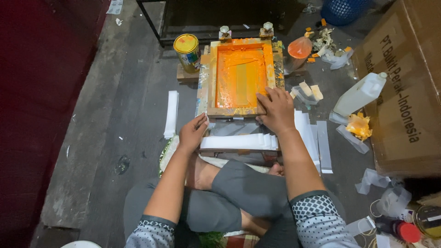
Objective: The person prepares white strips by hand, pulling them from a stack, aligning them, and placing them onto a work surface near a screen-printing frame.
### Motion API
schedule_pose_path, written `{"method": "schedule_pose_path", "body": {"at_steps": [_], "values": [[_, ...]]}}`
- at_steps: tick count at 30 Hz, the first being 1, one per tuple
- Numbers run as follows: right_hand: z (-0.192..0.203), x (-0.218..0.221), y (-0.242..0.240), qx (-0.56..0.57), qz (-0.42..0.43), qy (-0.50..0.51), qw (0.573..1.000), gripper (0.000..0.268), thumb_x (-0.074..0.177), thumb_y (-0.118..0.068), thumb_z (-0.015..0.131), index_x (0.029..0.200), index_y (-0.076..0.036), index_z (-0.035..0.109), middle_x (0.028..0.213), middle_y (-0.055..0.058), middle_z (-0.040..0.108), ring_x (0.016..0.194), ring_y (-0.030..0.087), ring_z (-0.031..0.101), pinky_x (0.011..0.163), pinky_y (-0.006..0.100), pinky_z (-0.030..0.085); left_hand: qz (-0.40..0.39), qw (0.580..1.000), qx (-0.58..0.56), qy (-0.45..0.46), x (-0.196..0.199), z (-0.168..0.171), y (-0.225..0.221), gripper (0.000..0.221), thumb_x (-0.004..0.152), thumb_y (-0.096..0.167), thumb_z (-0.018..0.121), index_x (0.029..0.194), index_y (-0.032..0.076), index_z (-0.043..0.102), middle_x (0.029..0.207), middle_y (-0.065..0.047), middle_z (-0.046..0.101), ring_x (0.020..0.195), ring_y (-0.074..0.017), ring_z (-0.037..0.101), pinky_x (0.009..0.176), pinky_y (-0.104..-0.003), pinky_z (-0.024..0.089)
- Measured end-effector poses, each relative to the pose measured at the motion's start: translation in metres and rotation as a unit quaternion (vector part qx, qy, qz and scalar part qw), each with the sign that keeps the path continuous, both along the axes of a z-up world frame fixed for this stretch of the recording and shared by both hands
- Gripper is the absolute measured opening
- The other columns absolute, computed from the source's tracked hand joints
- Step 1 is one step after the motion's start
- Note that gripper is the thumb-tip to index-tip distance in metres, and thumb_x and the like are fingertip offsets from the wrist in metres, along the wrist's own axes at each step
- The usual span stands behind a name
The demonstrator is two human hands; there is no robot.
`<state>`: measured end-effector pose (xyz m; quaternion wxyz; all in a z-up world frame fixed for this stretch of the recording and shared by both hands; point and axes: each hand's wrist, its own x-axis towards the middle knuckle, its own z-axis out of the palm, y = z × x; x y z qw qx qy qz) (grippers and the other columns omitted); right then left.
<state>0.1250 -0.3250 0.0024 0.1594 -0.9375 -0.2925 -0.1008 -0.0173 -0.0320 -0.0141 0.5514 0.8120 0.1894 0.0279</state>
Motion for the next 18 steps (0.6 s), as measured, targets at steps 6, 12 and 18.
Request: {"method": "schedule_pose_path", "body": {"at_steps": [6, 12, 18], "values": [[0.033, -0.011, 0.002, 0.063, -0.006, -0.046, 0.997, 0.069, 0.075, -0.021, 0.091, 0.138, -0.024, 0.063, 0.144, 0.011, 0.055, 0.143, 0.038, 0.043, 0.120, 0.067, 0.025, 0.001, 1.000, 0.014, 0.002, -0.001, 0.004, -0.001, 0.045, 0.100, 0.022, 0.066, 0.143, 0.013, 0.062, 0.136, -0.011, 0.067, 0.136, -0.0338, 0.054, 0.115, -0.051, 0.042], [0.054, -0.018, 0.005, 0.123, -0.026, -0.107, 0.986, 0.070, 0.076, -0.021, 0.092, 0.140, -0.022, 0.063, 0.147, 0.013, 0.052, 0.146, 0.042, 0.037, 0.119, 0.068, 0.021, -0.043, 0.984, 0.166, 0.048, 0.001, -0.001, -0.002, 0.051, 0.098, 0.028, 0.064, 0.148, 0.017, 0.058, 0.140, -0.004, 0.066, 0.133, -0.0330, 0.058, 0.118, -0.054, 0.038], [0.058, -0.010, 0.015, 0.172, -0.082, -0.164, 0.968, 0.074, 0.087, -0.025, 0.092, 0.151, -0.018, 0.055, 0.159, 0.019, 0.037, 0.149, 0.048, 0.024, 0.117, 0.070, 0.016, -0.126, 0.904, 0.403, 0.070, 0.019, -0.003, -0.034, 0.053, 0.096, 0.033, 0.063, 0.147, 0.017, 0.059, 0.134, -0.008, 0.070, 0.128, -0.0295, 0.064, 0.121, -0.056, 0.029]]}}
